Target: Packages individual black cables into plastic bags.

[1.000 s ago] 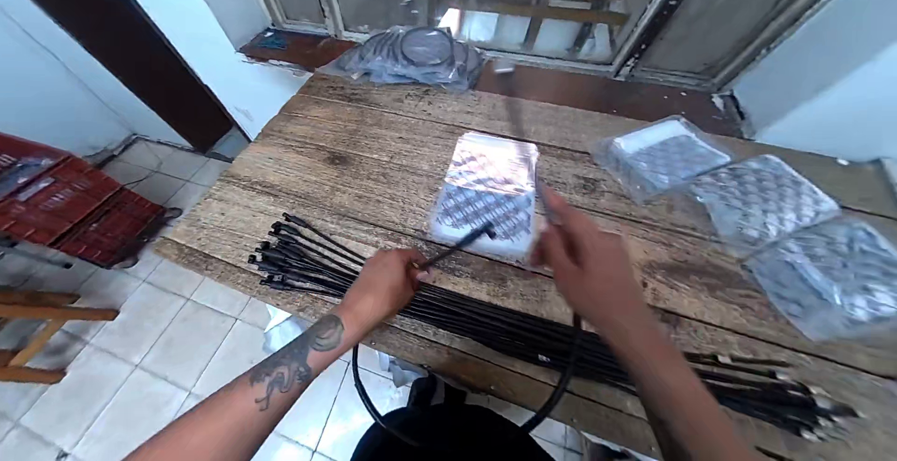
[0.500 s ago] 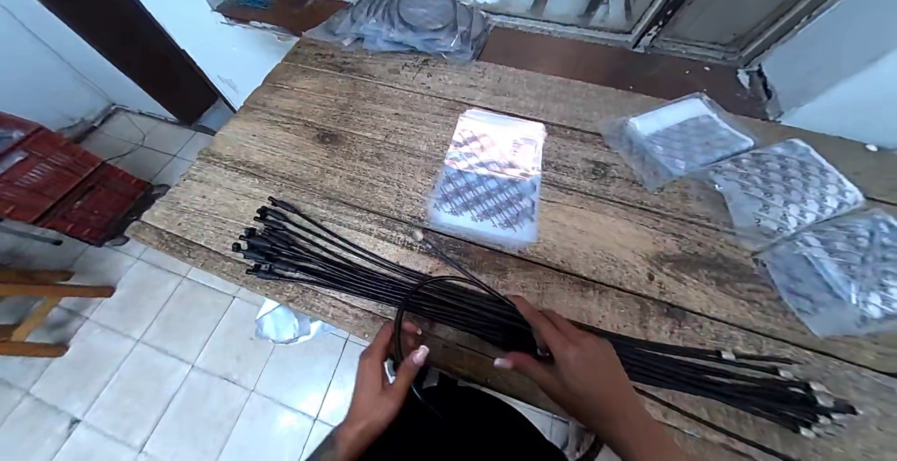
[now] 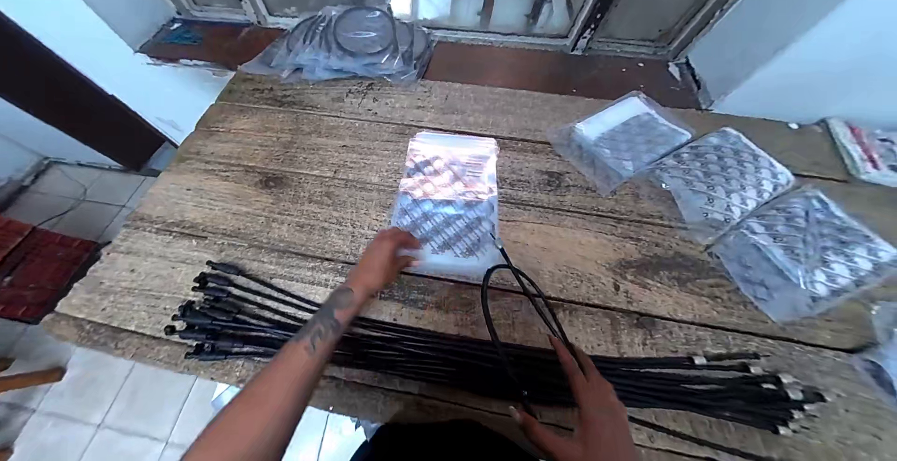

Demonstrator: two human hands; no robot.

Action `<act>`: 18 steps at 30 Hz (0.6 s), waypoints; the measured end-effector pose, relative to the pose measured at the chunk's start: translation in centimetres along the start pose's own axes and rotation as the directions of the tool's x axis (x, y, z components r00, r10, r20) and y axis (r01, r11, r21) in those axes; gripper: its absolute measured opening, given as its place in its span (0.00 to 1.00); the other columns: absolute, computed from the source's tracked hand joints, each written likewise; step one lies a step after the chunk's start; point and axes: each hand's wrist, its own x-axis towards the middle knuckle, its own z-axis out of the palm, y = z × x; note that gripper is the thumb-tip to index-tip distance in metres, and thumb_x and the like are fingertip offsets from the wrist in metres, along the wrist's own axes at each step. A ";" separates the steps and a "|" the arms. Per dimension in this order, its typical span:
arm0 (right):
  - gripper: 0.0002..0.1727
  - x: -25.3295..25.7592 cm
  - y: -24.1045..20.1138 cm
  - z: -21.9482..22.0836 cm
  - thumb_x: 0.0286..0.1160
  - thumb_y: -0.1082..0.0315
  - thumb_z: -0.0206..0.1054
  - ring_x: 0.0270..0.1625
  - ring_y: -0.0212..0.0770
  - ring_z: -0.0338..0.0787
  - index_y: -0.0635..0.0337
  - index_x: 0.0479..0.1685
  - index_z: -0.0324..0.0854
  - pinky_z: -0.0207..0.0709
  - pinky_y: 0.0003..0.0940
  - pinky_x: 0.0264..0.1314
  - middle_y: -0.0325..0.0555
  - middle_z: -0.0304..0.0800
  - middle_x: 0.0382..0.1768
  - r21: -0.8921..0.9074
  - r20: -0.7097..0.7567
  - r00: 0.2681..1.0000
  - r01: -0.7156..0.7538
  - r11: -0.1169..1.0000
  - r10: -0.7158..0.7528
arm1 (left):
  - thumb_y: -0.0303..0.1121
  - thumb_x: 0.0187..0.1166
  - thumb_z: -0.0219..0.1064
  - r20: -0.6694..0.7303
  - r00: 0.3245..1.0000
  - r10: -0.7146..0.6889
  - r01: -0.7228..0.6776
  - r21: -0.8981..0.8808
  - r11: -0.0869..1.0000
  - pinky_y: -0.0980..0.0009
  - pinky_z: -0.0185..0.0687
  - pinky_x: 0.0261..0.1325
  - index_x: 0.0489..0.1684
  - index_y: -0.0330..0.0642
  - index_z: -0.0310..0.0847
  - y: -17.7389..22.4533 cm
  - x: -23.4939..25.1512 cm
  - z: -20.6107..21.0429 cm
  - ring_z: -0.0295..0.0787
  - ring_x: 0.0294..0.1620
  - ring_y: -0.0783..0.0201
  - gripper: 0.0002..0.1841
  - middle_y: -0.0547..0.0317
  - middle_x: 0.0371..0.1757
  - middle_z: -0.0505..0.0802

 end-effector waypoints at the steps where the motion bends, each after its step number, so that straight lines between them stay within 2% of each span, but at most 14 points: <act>1: 0.65 0.0 0.2 -0.5 0.42 0.28 0.81 0.73 0.82 0.74 0.58 0.87 0.68 0.65 0.78 0.68 0.79 0.62 0.83 -0.062 0.007 1.000 -0.001 0.998 0.002 | 0.27 0.67 0.81 -0.008 1.000 0.025 -0.025 -0.003 1.000 0.43 0.76 0.72 0.48 0.35 0.91 -2.0 1.0 -0.3 0.87 0.62 0.42 0.13 0.41 0.54 0.92; 3: 0.62 0.1 -0.1 -1.4 0.41 0.26 0.80 0.74 0.82 0.73 0.52 0.84 0.73 0.64 0.77 0.69 0.80 0.61 0.83 -0.132 0.059 0.998 0.014 0.991 -0.006 | 0.25 0.61 0.85 -0.030 0.998 0.056 -0.057 -0.032 0.998 0.46 0.83 0.64 0.38 0.35 0.91 -4.0 2.1 0.5 0.89 0.54 0.46 0.11 0.44 0.47 0.93; 5: 0.60 0.5 -1.2 -1.8 0.42 0.25 0.79 0.75 0.83 0.72 0.50 0.83 0.75 0.62 0.78 0.71 0.81 0.60 0.83 -0.145 0.107 0.994 0.047 0.988 -0.032 | 0.26 0.65 0.82 -0.111 0.992 0.055 -0.059 -0.026 0.998 0.48 0.86 0.58 0.35 0.36 0.92 -4.1 2.6 1.8 0.91 0.48 0.50 0.06 0.47 0.42 0.93; 6: 0.59 0.7 -1.7 -1.9 0.43 0.24 0.79 0.76 0.83 0.71 0.49 0.83 0.76 0.60 0.78 0.73 0.81 0.59 0.84 -0.145 0.134 0.990 0.059 0.988 -0.039 | 0.26 0.68 0.80 -0.156 0.986 0.050 -0.052 -0.011 0.999 0.48 0.86 0.58 0.35 0.36 0.92 -3.8 2.7 2.3 0.92 0.47 0.50 0.05 0.47 0.41 0.94; 8: 0.58 1.2 -2.5 -2.2 0.43 0.23 0.78 0.77 0.82 0.71 0.46 0.82 0.77 0.60 0.77 0.74 0.80 0.59 0.84 -0.158 0.166 0.985 0.081 0.984 -0.054 | 0.27 0.75 0.75 -0.195 0.980 0.029 -0.028 0.008 1.000 0.48 0.85 0.61 0.38 0.34 0.91 -2.6 2.9 2.4 0.91 0.51 0.49 0.04 0.46 0.43 0.94; 11: 0.56 1.3 -3.0 -2.7 0.44 0.22 0.76 0.78 0.82 0.71 0.43 0.80 0.80 0.60 0.76 0.75 0.80 0.58 0.85 -0.210 0.185 0.981 0.100 0.972 -0.061 | 0.26 0.85 0.62 -0.141 0.989 0.045 -0.022 0.160 0.987 0.48 0.84 0.66 0.52 0.30 0.83 0.6 2.6 1.5 0.91 0.57 0.45 0.08 0.41 0.50 0.91; 12: 0.55 1.1 -3.1 -3.1 0.45 0.23 0.76 0.78 0.82 0.70 0.43 0.79 0.80 0.59 0.76 0.75 0.80 0.57 0.85 -0.220 0.205 0.977 0.106 0.970 -0.061 | 0.23 0.83 0.62 -0.148 0.984 0.103 -0.066 0.239 0.969 0.49 0.86 0.65 0.53 0.29 0.83 0.9 2.2 1.4 0.91 0.57 0.44 0.09 0.40 0.51 0.91; 15: 0.52 0.2 -3.6 -4.2 0.46 0.26 0.78 0.77 0.84 0.70 0.42 0.78 0.81 0.59 0.78 0.74 0.81 0.57 0.85 -0.250 0.251 0.964 0.151 0.957 -0.086 | 0.20 0.75 0.67 -0.231 0.928 0.292 -0.185 0.394 0.900 0.50 0.84 0.68 0.46 0.29 0.88 -0.9 0.6 1.9 0.89 0.62 0.42 0.07 0.40 0.54 0.92; 18: 0.50 -0.8 -4.3 -4.7 0.45 0.29 0.81 0.78 0.83 0.69 0.40 0.77 0.82 0.57 0.77 0.75 0.80 0.55 0.86 -0.249 0.302 0.948 0.184 0.951 -0.105 | 0.20 0.73 0.69 -0.262 0.897 0.355 -0.191 0.494 0.848 0.45 0.80 0.70 0.54 0.36 0.90 -1.5 -1.7 2.2 0.88 0.64 0.41 0.13 0.45 0.59 0.93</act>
